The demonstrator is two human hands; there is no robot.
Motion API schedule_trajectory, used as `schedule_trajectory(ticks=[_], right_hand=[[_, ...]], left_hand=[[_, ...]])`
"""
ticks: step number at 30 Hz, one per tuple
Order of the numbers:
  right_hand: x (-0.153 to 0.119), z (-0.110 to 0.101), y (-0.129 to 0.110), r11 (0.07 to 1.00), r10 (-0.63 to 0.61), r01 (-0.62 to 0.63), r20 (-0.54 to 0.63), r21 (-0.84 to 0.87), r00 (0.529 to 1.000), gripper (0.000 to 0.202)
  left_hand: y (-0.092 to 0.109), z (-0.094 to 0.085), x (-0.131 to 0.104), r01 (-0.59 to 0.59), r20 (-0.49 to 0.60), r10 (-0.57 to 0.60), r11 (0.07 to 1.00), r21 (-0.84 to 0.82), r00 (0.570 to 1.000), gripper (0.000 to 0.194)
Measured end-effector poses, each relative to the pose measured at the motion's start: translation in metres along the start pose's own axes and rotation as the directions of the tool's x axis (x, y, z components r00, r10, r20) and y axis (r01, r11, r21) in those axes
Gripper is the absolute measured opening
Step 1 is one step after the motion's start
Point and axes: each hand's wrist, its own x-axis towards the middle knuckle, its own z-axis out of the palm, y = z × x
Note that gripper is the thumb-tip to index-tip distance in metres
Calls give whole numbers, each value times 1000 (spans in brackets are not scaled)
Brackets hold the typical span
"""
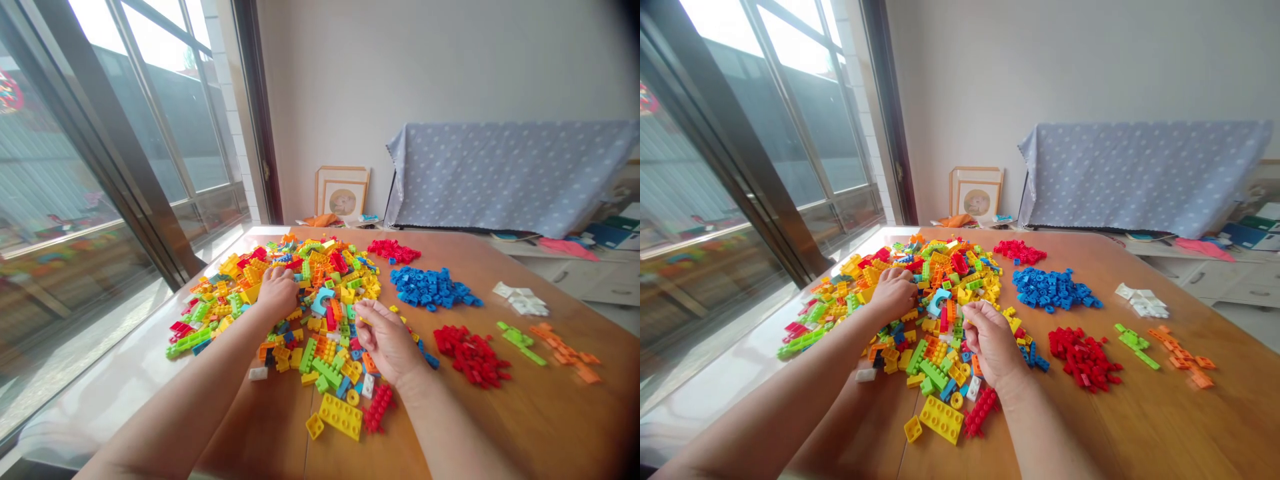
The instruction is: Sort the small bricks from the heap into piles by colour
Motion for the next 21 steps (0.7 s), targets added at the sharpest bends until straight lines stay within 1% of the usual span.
schedule_trajectory(ticks=[5,12,17,21], right_hand=[[-1,1,0,1000,-5,5,1,0,1000,27],[-1,4,1,1000,-10,10,-11,6,1000,27],[-1,7,0,999,33,-33,0,39,999,27],[0,6,-2,993,79,-78,2,94,997,30]], left_hand=[[-1,-5,5,15,4,-15,1000,2,1000,16],[2,4,7,21,22,-21,1000,-3,1000,21],[2,7,12,25,29,-25,1000,0,999,17],[4,7,14,6,18,-6,1000,7,1000,16]])
